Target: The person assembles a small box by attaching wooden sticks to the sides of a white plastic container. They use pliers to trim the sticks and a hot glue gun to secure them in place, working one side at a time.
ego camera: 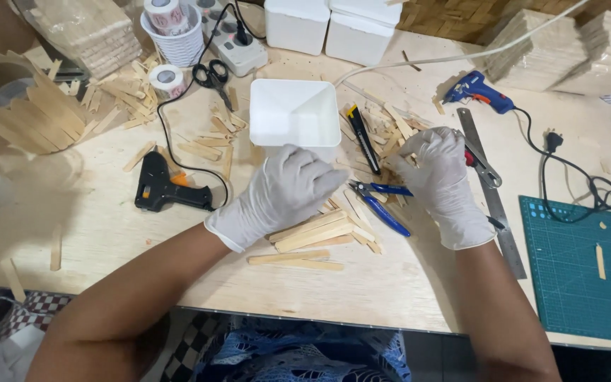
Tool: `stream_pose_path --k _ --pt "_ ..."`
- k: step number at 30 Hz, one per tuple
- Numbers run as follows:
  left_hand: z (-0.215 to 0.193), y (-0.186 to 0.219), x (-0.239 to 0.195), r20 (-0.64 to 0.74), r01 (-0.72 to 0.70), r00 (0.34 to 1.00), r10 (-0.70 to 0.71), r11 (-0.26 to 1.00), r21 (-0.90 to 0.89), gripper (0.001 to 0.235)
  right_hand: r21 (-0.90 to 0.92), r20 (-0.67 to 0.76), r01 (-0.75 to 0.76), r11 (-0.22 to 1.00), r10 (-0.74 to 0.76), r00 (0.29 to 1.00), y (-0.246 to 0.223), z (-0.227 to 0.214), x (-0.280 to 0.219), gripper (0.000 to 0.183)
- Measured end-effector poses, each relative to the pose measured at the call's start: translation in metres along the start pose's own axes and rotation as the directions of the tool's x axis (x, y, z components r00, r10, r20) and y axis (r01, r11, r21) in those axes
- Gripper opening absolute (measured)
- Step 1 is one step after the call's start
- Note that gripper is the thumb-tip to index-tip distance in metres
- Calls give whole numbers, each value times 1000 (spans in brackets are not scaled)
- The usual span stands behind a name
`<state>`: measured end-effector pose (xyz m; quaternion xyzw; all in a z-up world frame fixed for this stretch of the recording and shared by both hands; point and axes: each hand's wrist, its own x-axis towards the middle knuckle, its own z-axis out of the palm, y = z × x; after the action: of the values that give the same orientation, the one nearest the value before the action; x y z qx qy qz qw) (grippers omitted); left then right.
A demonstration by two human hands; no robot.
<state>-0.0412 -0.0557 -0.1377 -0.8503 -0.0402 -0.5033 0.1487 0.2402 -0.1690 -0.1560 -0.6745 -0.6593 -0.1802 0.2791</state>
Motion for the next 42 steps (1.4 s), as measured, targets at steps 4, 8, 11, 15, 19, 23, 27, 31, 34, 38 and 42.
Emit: stream_pose_path --k 4,8,11,15,19,23,27,31,34,38,42 --pt "2 -8 -38 262 87 964 -37 979 -183 14 52 6 -90 995 89 996 -28 -30 10 13" --pt "-15 -15 -30 556 500 799 -228 765 -405 19 52 65 -62 997 59 996 -44 -37 8 15" --pt "-37 -11 0 826 685 510 -241 694 -220 26 167 184 -138 976 106 977 -71 -42 1 18" --pt "-40 -1 -5 943 697 225 -246 717 21 29 297 366 -313 902 196 910 -100 -33 -8 7" --pt "-33 0 -9 960 670 162 -228 739 62 27 356 299 -167 919 57 952 -89 -8 -24 12" --pt "-31 -4 -2 974 753 68 -216 652 92 17 389 202 -33 920 -51 978 -98 -4 -30 26" --pt "-33 2 0 972 826 63 -227 558 77 18 357 176 0 934 -67 982 -105 -10 -36 31" --pt "-32 10 -2 962 859 85 -258 508 60 16 298 168 54 953 -108 980 -102 4 -44 30" --pt "-36 12 3 947 864 154 -283 503 10 18 302 184 46 952 -106 977 -103 7 -47 18" --pt "-48 13 19 933 877 167 -318 481 7 18 299 194 -5 954 -55 979 -104 -5 -43 16" --pt "-44 11 16 909 950 121 -398 313 10 25 428 254 -261 865 162 953 -100 -6 -48 12"
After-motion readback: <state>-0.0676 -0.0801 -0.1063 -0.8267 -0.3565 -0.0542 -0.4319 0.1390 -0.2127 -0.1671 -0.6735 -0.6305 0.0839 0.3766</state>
